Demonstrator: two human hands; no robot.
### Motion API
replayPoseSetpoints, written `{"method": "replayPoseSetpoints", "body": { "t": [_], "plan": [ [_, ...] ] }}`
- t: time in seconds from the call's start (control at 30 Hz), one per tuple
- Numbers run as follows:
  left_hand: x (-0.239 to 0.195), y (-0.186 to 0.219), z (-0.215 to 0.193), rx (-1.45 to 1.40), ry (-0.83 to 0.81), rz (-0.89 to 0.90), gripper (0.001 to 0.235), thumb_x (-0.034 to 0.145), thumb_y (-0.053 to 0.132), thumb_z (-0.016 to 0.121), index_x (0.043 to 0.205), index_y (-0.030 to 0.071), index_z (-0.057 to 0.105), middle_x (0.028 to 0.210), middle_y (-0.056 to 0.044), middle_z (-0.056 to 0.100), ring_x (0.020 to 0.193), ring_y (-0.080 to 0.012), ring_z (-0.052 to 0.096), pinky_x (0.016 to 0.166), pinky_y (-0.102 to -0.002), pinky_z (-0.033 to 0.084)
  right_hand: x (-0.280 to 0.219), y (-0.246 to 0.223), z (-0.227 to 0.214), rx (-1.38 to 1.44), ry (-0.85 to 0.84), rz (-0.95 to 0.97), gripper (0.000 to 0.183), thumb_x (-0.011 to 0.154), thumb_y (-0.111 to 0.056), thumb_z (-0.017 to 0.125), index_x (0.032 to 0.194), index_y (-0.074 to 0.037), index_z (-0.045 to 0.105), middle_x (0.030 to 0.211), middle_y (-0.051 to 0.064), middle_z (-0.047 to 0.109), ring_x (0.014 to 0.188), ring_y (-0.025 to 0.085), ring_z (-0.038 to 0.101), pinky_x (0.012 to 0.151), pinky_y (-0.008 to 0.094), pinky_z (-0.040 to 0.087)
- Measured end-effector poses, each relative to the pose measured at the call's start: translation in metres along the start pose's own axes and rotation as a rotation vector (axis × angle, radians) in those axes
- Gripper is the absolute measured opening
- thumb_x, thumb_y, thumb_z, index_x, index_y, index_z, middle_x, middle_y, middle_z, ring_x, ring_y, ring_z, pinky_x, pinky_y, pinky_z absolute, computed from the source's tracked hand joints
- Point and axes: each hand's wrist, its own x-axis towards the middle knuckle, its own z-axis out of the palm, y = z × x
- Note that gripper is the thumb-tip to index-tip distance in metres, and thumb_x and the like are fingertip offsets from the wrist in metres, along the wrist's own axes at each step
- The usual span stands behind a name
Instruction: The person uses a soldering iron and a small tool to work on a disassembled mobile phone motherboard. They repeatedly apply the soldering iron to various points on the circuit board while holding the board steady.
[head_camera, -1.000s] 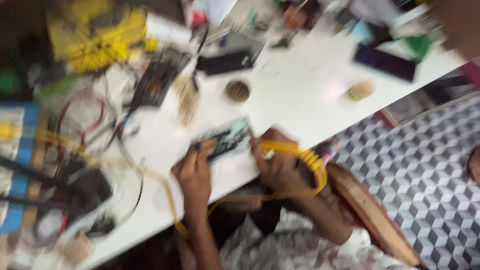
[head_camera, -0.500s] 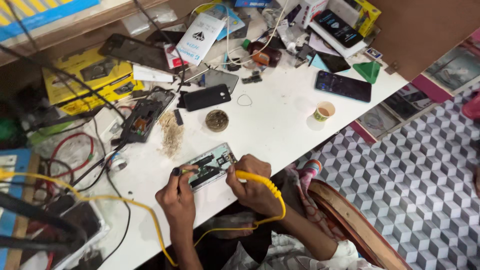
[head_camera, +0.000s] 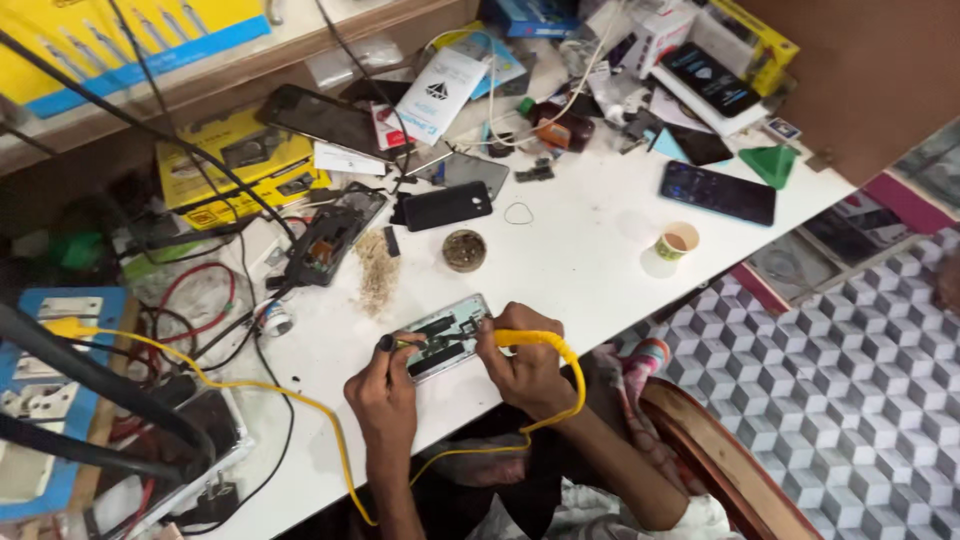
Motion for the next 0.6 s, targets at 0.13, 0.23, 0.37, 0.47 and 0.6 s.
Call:
{"method": "replayPoseSetpoints", "body": {
  "t": [0.13,0.23,0.37,0.47,0.6],
  "plan": [
    [-0.003,0.001,0.004,-0.012,-0.018,-0.084,0.018,0.094,-0.005,0.057,0.104,0.000,0.071,0.094,-0.010,0.078,0.071,-0.0263,0.075,0.063,-0.035,0.055,-0.008,0.003,-0.002,-0.044,0.016,-0.044,0.021,0.087,0.005,0.071,0.106,0.005,0.061,0.082,0.009,0.057,0.067,0.024,0.058,0.047,0.037,0.037],
    [-0.002,-0.001,0.004,-0.017,-0.014,-0.042,0.018,0.094,-0.006,0.057,0.105,-0.001,0.070,0.095,-0.011,0.078,0.072,-0.0272,0.074,0.063,-0.035,0.055,-0.008,0.000,-0.007,-0.155,-0.027,-0.078,0.027,0.087,0.006,0.071,0.112,0.005,0.060,0.085,0.010,0.059,0.071,0.025,0.059,0.048,0.036,0.038],
    [0.001,-0.004,0.006,-0.023,0.022,-0.096,0.013,0.097,-0.004,0.058,0.104,-0.001,0.069,0.094,-0.010,0.078,0.070,-0.0252,0.076,0.060,-0.035,0.055,-0.001,-0.002,-0.008,-0.077,-0.043,-0.049,0.032,0.086,0.004,0.072,0.116,0.002,0.060,0.087,0.010,0.058,0.072,0.024,0.058,0.050,0.036,0.038],
    [-0.007,-0.008,0.008,-0.028,-0.039,-0.199,0.017,0.095,-0.004,0.058,0.105,-0.002,0.072,0.091,-0.011,0.079,0.055,-0.0256,0.067,0.053,-0.036,0.051,-0.007,-0.001,-0.009,-0.270,0.044,-0.134,0.033,0.090,0.003,0.072,0.120,0.001,0.057,0.090,0.008,0.056,0.074,0.023,0.057,0.052,0.039,0.036],
    [-0.006,-0.009,0.002,0.029,0.024,-0.026,0.016,0.096,-0.005,0.056,0.104,-0.002,0.069,0.096,-0.012,0.077,0.074,-0.0265,0.075,0.065,-0.034,0.056,-0.009,-0.005,-0.004,-0.189,0.015,-0.079,0.032,0.083,0.003,0.072,0.112,0.000,0.059,0.081,0.007,0.053,0.066,0.023,0.054,0.047,0.037,0.031]
  ]
}}
